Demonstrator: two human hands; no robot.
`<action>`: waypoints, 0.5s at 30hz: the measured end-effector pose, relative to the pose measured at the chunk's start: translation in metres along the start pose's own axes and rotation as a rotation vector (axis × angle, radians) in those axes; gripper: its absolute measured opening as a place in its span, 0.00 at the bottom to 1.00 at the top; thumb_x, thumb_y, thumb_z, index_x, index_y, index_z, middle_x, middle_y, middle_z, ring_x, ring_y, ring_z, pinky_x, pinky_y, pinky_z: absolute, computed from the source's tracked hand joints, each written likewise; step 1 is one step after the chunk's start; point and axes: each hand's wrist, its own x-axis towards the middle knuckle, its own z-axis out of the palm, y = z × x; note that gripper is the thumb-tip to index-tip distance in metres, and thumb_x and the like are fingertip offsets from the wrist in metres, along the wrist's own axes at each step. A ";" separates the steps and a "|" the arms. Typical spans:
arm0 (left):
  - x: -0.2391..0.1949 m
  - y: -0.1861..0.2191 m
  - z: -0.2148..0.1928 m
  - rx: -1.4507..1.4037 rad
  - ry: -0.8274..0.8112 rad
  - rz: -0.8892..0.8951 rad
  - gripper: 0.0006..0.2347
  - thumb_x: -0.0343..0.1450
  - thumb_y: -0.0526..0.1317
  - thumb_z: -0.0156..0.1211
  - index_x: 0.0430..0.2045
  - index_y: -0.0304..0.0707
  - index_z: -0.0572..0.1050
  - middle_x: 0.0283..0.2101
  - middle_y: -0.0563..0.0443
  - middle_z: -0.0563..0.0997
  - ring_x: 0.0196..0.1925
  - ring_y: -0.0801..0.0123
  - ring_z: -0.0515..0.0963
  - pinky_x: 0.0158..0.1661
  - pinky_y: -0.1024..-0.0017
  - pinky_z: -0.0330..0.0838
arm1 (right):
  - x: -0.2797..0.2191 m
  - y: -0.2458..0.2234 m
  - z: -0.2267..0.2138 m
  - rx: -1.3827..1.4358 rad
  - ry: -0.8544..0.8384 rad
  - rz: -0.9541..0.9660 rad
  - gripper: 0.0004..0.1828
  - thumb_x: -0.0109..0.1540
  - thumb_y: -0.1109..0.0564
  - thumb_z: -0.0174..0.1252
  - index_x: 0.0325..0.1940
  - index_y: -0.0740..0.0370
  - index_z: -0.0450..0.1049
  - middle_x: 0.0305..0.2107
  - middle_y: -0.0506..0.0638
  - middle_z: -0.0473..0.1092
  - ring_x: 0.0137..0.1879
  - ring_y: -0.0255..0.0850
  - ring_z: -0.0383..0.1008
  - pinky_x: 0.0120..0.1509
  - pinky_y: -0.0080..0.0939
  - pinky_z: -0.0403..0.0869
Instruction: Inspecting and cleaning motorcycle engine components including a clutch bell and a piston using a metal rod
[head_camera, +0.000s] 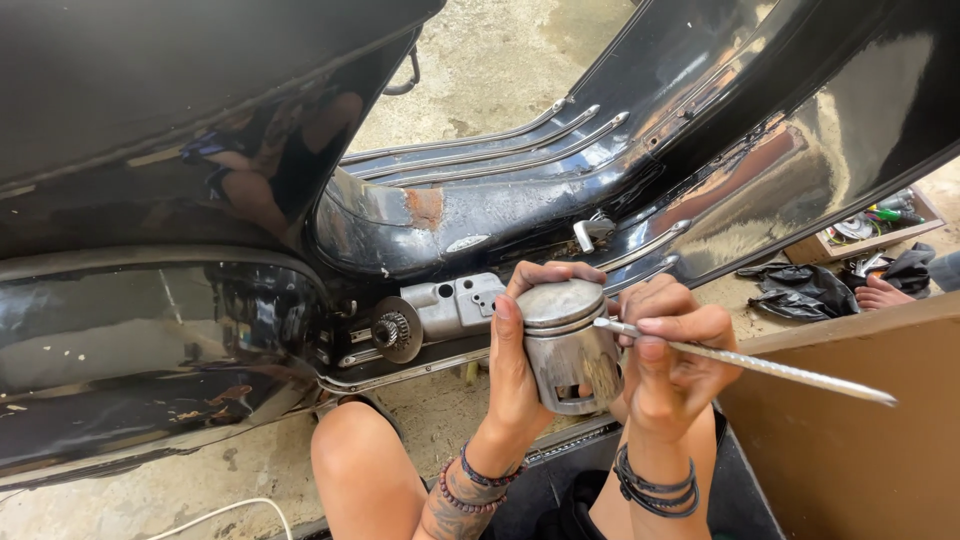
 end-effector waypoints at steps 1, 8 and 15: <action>0.002 -0.001 -0.005 0.058 -0.004 0.007 0.22 0.79 0.57 0.40 0.45 0.32 0.67 0.51 0.30 0.75 0.46 0.50 0.81 0.51 0.56 0.77 | 0.001 0.006 -0.002 0.006 -0.021 -0.053 0.09 0.67 0.54 0.58 0.37 0.58 0.67 0.24 0.52 0.65 0.30 0.40 0.62 0.41 0.42 0.67; 0.006 -0.005 -0.012 0.130 -0.033 0.031 0.25 0.79 0.59 0.37 0.44 0.29 0.66 0.49 0.27 0.76 0.51 0.52 0.82 0.54 0.56 0.76 | 0.001 0.016 -0.005 0.079 -0.083 -0.077 0.11 0.68 0.52 0.57 0.38 0.59 0.66 0.19 0.52 0.64 0.27 0.40 0.60 0.42 0.43 0.65; 0.007 -0.007 -0.013 0.120 -0.047 0.024 0.25 0.79 0.58 0.37 0.44 0.28 0.66 0.48 0.26 0.76 0.52 0.51 0.80 0.57 0.55 0.72 | -0.003 0.018 -0.002 0.064 -0.079 -0.082 0.11 0.66 0.51 0.59 0.34 0.58 0.67 0.19 0.50 0.64 0.28 0.38 0.58 0.44 0.43 0.64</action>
